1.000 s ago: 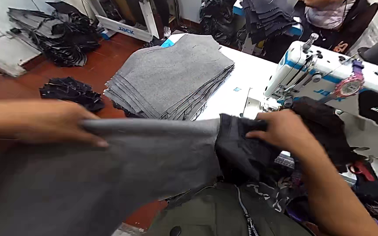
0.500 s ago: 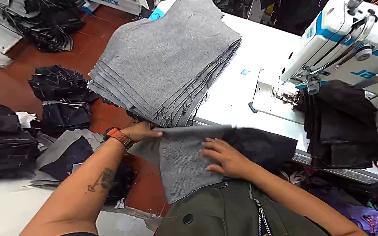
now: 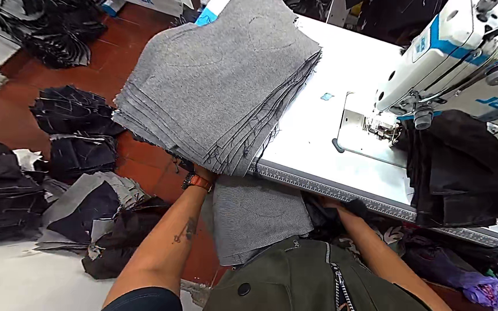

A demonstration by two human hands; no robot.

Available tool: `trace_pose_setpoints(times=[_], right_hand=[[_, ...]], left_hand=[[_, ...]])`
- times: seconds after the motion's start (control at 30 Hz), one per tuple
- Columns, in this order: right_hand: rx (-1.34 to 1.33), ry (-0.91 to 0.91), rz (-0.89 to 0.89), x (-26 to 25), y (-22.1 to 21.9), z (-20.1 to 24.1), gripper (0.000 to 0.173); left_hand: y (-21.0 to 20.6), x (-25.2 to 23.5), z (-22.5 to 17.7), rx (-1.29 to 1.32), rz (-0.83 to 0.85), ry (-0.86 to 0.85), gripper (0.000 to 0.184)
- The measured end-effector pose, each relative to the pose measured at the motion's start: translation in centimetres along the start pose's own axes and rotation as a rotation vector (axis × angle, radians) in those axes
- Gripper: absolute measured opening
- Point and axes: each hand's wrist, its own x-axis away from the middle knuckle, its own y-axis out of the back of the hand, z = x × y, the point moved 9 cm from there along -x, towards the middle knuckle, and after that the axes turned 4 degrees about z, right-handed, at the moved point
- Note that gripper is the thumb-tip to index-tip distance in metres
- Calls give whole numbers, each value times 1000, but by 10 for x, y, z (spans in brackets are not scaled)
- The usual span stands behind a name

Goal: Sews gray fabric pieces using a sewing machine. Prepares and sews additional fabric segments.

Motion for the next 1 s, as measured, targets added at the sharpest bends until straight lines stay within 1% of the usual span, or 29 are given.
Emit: trace_pose_setpoints(times=[0.03, 0.07, 0.1, 0.13, 0.17, 0.2, 0.23, 0.27, 0.3, 0.33, 0.37, 0.4, 0.43, 0.47, 0.5, 0.53, 0.57, 0.6, 0.63, 0.7, 0.73, 0.77, 0.8, 0.83, 0.87, 0.93, 0.97, 1.0], right_hand=[[65, -176, 220, 14, 1, -8, 41], [103, -358, 385, 28, 4, -19, 43], [110, -507, 449, 38, 5, -38, 45], [74, -608, 411, 44, 0, -63, 46], [14, -642, 312, 46, -8, -94, 45], [-43, -620, 184, 46, -15, -124, 42], [-85, -584, 88, 47, -18, -144, 40], [-108, -556, 31, 48, -19, -157, 41], [-111, -547, 12, 50, -16, -161, 44], [-85, -557, 7, 52, -10, -161, 45], [-40, -589, 19, 55, -3, -159, 45], [14, -629, 48, 59, 3, -155, 45], [73, -671, 83, 63, 9, -153, 45], [118, -695, 99, 67, 13, -151, 45], [130, -695, 72, 71, 18, -152, 45], [124, -676, 26, 73, 22, -152, 45], [107, -635, -41, 77, 26, -149, 44], [84, -580, -109, 81, 30, -143, 43], [61, -522, -173, 86, 34, -137, 43], [41, -414, -246, 94, 39, -131, 43], [12, -393, -223, 99, 39, -129, 45], [-19, -378, -172, 105, 36, -127, 48], [-43, -360, -92, 112, 31, -125, 51], [-52, -330, 6, 117, 27, -121, 52], [-41, -289, 118, 122, 26, -116, 49], [-10, -181, 332, 134, 32, -91, 41], [-7, -96, 393, 139, 44, -69, 38], [-11, 21, 391, 142, 63, -41, 33]], left_hand=[[-4, -6, 9, -2, -21, 27, 45], [-10, -13, 20, 9, -59, 48, 50], [-21, -20, 34, 51, -114, 55, 56], [-34, -25, 50, 122, -229, 17, 61], [-44, -21, 57, 180, -321, -39, 61], [-52, -10, 54, 181, -379, -111, 57], [-63, 3, 50, 147, -372, -142, 54], [-76, 18, 42, 90, -304, -153, 55], [-89, 38, 31, 32, -192, -185, 61], [-93, 60, 12, -13, -65, -266, 61], [-84, 82, -10, -26, 38, -375, 54], [-61, 98, -32, 8, 65, -500, 39], [-28, 106, -50, 65, 25, -594, 29], [10, 105, -62, 57, -86, -653, 24], [46, 94, -68, -26, -203, -662, 25], [75, 72, -68, -141, -274, -638, 29], [94, 43, -62, -231, -282, -598, 36], [104, 12, -53, -273, -254, -576, 41], [107, -16, -43, -278, -212, -589, 38], [111, -47, -42, -283, -94, -655, 25], [112, -52, -50, -302, -13, -685, 20], [111, -52, -57, -321, 78, -679, 17], [111, -47, -63, -323, 167, -619, 18], [116, -42, -67, -302, 199, -566, 21], [127, -38, -69, -251, 173, -525, 24], [154, -35, -74, -128, 14, -479, 29], [161, -33, -81, -91, -68, -501, 30], [161, -28, -92, -88, -114, -547, 31]])
